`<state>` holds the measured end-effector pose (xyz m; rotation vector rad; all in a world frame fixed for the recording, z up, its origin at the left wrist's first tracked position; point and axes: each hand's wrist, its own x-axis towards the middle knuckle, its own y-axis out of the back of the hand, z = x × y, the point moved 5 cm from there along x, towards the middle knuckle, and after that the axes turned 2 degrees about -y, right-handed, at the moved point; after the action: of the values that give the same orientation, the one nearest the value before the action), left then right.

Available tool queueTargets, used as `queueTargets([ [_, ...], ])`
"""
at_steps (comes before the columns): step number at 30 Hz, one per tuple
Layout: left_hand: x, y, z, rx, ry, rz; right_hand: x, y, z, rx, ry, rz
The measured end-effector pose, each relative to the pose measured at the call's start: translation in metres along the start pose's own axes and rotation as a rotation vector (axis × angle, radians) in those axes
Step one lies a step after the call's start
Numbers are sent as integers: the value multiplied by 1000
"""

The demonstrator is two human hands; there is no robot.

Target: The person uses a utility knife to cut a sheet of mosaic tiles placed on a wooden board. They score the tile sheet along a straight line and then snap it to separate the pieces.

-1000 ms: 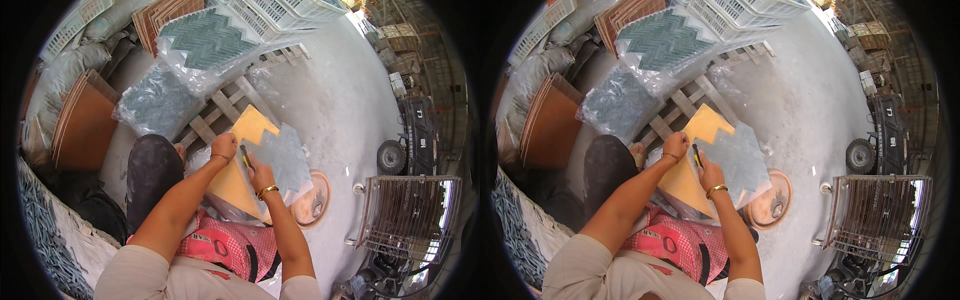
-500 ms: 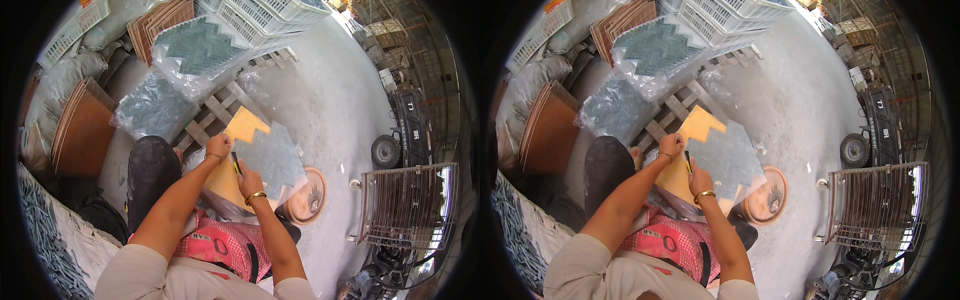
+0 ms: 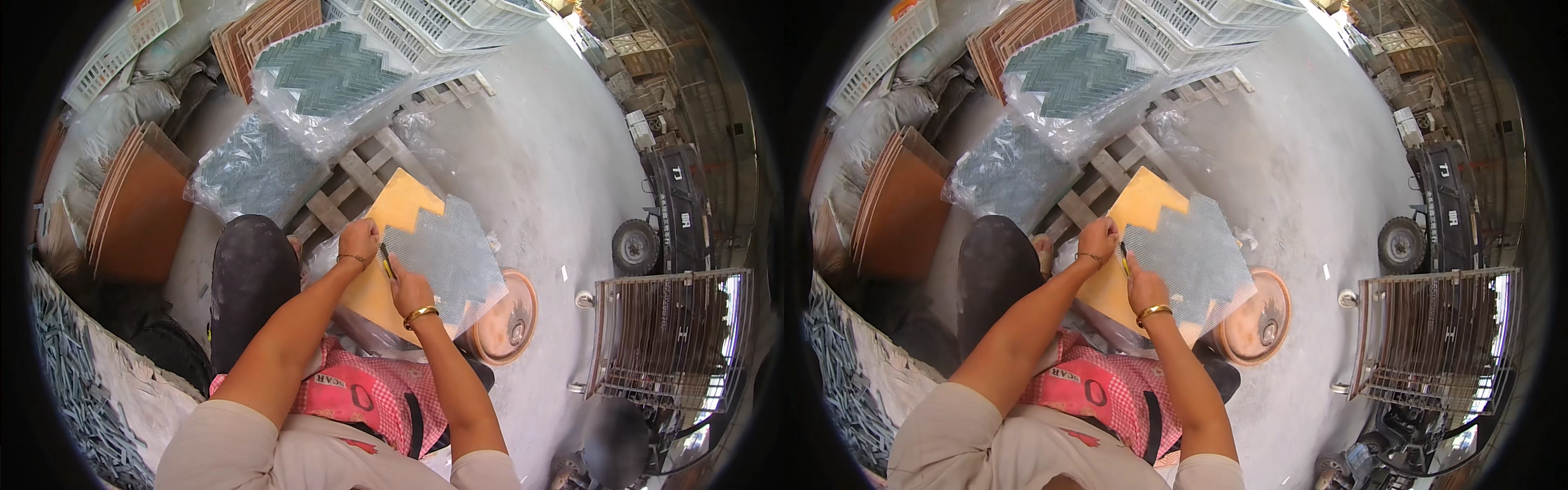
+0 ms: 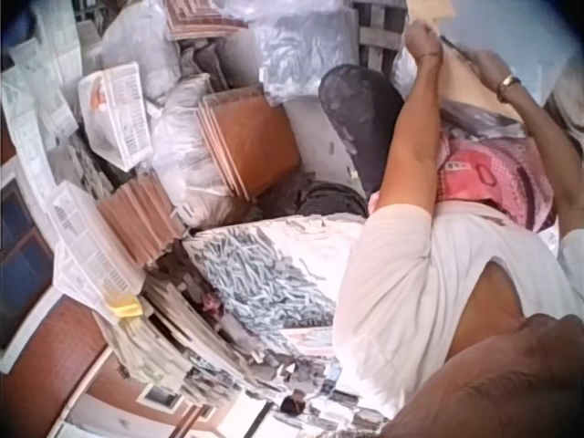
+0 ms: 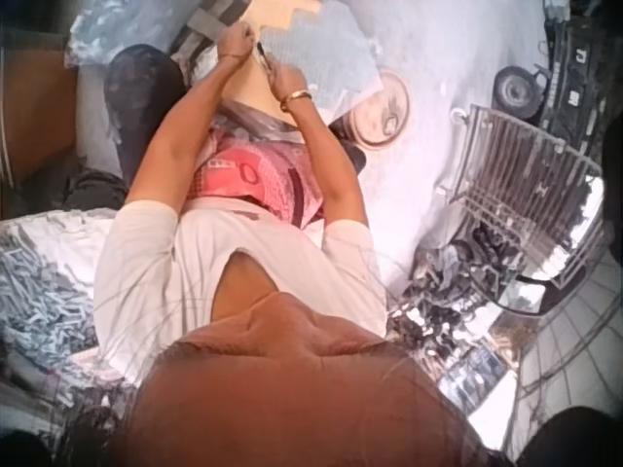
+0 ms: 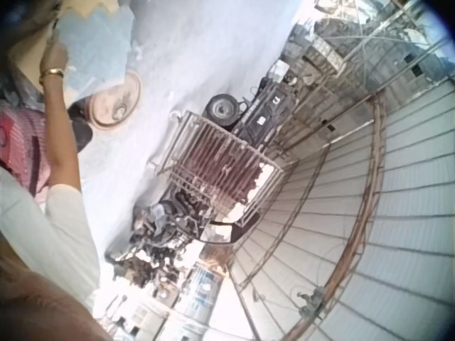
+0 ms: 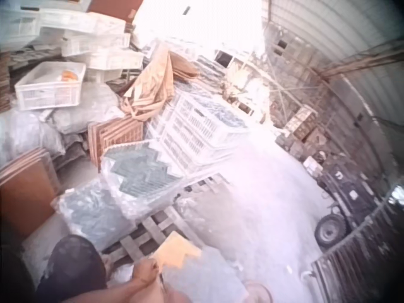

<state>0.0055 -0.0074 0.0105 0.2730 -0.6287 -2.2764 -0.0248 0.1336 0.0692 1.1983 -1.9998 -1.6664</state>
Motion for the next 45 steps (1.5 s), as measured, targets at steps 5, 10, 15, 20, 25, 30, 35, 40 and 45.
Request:
queueTargets([
  [5,-4,-2,6,6,-31,16,-15,0,3,48,27,15],
  [10,0,3,-1,-8,16,-19,-41,-2,1,132,-6,-24],
  [15,-17,7,1,162,-11,-157,-89,4,27,416,-12,344],
  [20,-49,-2,6,270,-211,-206,-108,26,101,789,-453,530],
  [25,-38,-15,19,263,68,-229,-60,52,210,216,-555,590],
  [30,-44,-21,15,382,191,-60,-10,46,269,122,-512,361],
  [35,-35,-22,14,463,122,-48,-20,38,274,142,-441,379],
  [40,14,-27,-13,450,-91,-99,-39,28,258,133,-412,248],
  [45,24,-36,19,483,-185,-112,-37,49,274,123,-320,393],
])
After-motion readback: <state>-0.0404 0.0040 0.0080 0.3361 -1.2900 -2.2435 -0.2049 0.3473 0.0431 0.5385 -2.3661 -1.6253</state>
